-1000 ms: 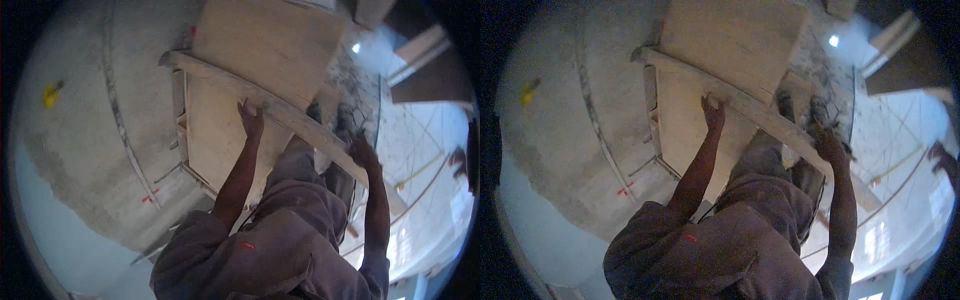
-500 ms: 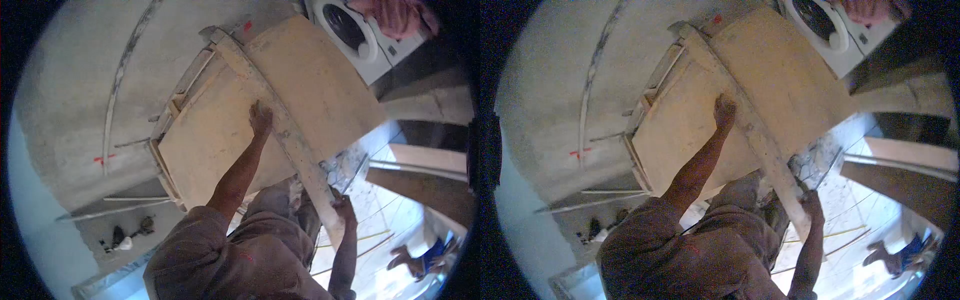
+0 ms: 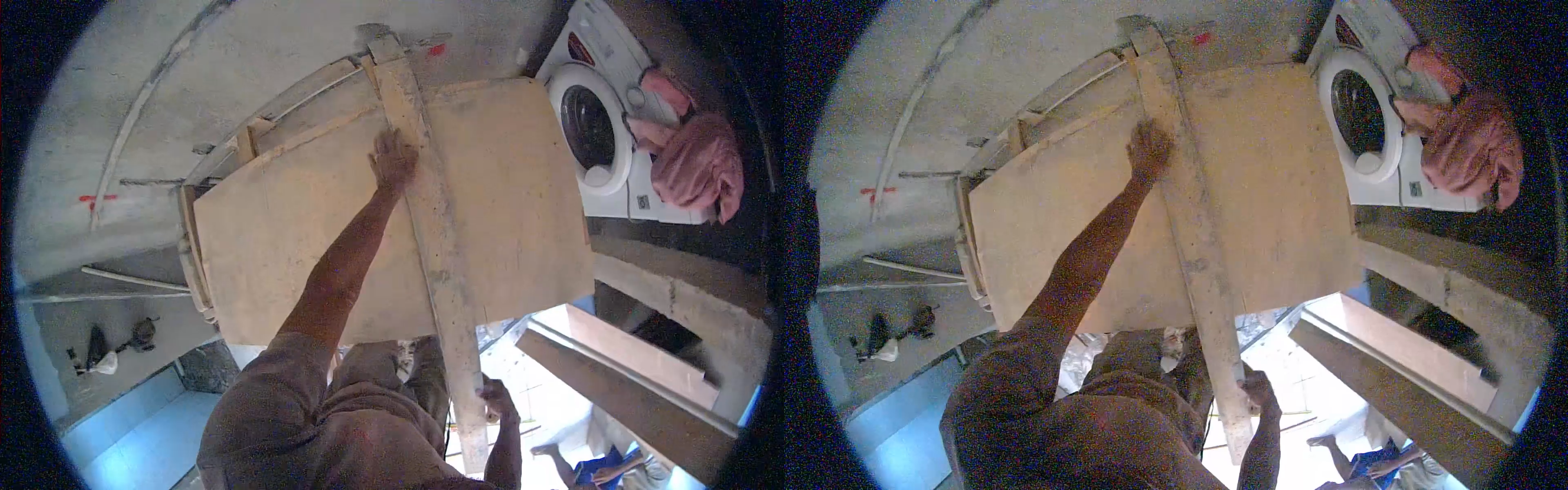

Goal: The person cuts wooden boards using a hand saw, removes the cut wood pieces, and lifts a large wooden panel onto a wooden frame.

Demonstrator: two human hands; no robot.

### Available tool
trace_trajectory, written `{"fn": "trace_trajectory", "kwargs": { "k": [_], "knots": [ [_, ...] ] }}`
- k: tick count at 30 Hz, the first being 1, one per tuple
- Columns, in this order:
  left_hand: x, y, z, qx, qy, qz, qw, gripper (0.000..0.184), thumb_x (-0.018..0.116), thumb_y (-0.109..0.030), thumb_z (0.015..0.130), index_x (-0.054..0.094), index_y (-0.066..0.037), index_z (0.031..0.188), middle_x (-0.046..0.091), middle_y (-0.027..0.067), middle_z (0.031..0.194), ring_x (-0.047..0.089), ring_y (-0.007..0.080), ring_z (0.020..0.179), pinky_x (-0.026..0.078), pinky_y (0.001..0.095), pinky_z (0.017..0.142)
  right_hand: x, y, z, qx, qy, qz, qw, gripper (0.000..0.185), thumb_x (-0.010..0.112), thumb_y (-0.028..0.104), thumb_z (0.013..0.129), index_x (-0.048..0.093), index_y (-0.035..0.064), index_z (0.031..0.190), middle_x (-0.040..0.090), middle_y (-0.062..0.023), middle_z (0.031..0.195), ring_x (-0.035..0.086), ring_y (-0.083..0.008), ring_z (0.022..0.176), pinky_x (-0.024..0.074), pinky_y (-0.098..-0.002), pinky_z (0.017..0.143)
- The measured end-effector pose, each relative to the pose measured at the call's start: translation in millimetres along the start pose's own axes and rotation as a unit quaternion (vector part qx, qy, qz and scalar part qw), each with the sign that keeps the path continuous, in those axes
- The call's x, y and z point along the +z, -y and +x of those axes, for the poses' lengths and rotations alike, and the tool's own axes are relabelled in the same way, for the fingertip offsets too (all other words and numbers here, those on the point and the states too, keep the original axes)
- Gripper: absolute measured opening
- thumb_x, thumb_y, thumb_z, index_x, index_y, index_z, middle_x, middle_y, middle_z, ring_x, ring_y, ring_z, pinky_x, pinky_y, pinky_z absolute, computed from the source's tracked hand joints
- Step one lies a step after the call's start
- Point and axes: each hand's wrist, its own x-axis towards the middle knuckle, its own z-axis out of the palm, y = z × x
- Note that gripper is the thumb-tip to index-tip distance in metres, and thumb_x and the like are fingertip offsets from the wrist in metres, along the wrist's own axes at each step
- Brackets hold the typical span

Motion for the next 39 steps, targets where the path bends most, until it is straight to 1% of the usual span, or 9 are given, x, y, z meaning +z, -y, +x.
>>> {"fn": "trace_trajectory", "kwargs": {
  "k": [1,5,7,12,26,32,34,36,39],
  "knots": [
    [-6,-15,12,0.002,0.004,0.195,0.981,0.067,0.048,-0.050,0.078,0.029,-0.014,0.131,0.023,0.0139,0.137,0.018,0.0359,0.126,0.015,0.0607,0.096,-1,17,1,-0.011,0.013,-0.013,1.000,0.047,0.066,0.021,0.071,0.052,0.0063,0.113,0.063,-0.0073,0.086,0.052,-0.0127,0.073,0.0435,-0.0288,0.069],
    [-16,-56,43,0.050,0.055,0.230,0.970,0.067,0.050,-0.050,0.076,0.033,-0.013,0.129,0.021,0.0130,0.138,0.018,0.0365,0.126,0.014,0.0630,0.095,9,-27,1,0.059,-0.033,-0.164,0.984,0.047,0.062,0.014,0.070,0.050,0.0068,0.115,0.062,-0.0085,0.093,0.055,-0.0141,0.080,0.0431,-0.0281,0.073],
    [-4,-48,62,0.224,0.047,0.249,0.941,0.064,0.050,-0.045,0.075,0.034,-0.013,0.128,0.021,0.0139,0.138,0.019,0.0367,0.126,0.014,0.0655,0.093,7,-11,1,0.057,-0.012,-0.097,0.994,0.049,0.060,0.011,0.071,0.048,0.0069,0.118,0.062,-0.0084,0.096,0.056,-0.0143,0.084,0.0432,-0.0270,0.073],
    [13,-36,81,0.165,0.047,0.296,0.940,0.062,0.050,-0.042,0.076,0.034,-0.012,0.128,0.026,0.0178,0.135,0.021,0.0394,0.125,0.016,0.0675,0.090,15,3,-1,-0.033,-0.156,-0.139,0.977,0.052,0.056,0.014,0.075,0.041,0.0038,0.124,0.061,-0.0111,0.100,0.057,-0.0147,0.086,0.0432,-0.0273,0.076],
    [13,-51,137,0.117,0.135,0.291,0.940,0.044,0.045,-0.035,0.079,0.046,-0.016,0.119,0.046,0.0119,0.120,0.038,0.0252,0.116,0.026,0.0589,0.090,4,32,-2,0.016,-0.086,-0.149,0.985,0.061,0.060,0.009,0.072,0.035,0.0095,0.128,0.059,-0.0122,0.102,0.055,-0.0195,0.087,0.0433,-0.0319,0.077],
    [62,-1,207,0.073,0.100,0.343,0.931,0.049,0.051,-0.046,0.075,0.054,-0.013,0.111,0.055,0.0116,0.109,0.053,0.0324,0.097,0.031,0.0535,0.088,3,52,-6,0.085,-0.133,-0.136,0.978,0.052,0.063,0.030,0.076,0.042,0.0092,0.119,0.053,-0.0194,0.099,0.053,-0.0278,0.088,0.0433,-0.0346,0.075],
    [46,-10,224,0.100,0.250,0.396,0.878,0.049,0.054,-0.046,0.072,0.057,-0.013,0.107,0.055,0.0126,0.107,0.051,0.0351,0.098,0.036,0.0540,0.083,4,49,-6,0.104,-0.139,-0.143,0.974,0.050,0.064,0.031,0.076,0.045,0.0085,0.116,0.052,-0.0197,0.098,0.053,-0.0288,0.089,0.0431,-0.0354,0.075],
    [33,-27,209,0.093,0.205,0.362,0.905,0.046,0.055,-0.044,0.072,0.058,-0.012,0.104,0.056,0.0126,0.107,0.051,0.0356,0.098,0.039,0.0530,0.081,5,40,-8,0.109,-0.094,-0.154,0.978,0.066,0.060,0.008,0.073,0.028,0.0088,0.131,0.047,-0.0098,0.122,0.047,-0.0260,0.096,0.0358,-0.0319,0.084],
    [24,-47,206,0.123,0.219,0.386,0.888,0.042,0.057,-0.041,0.071,0.061,-0.010,0.099,0.057,0.0123,0.105,0.052,0.0351,0.098,0.042,0.0506,0.078,11,19,-12,0.099,-0.145,-0.088,0.981,0.057,0.063,0.015,0.075,0.034,0.0041,0.123,0.052,-0.0147,0.108,0.052,-0.0235,0.091,0.0402,-0.0332,0.079]
  ]
}}
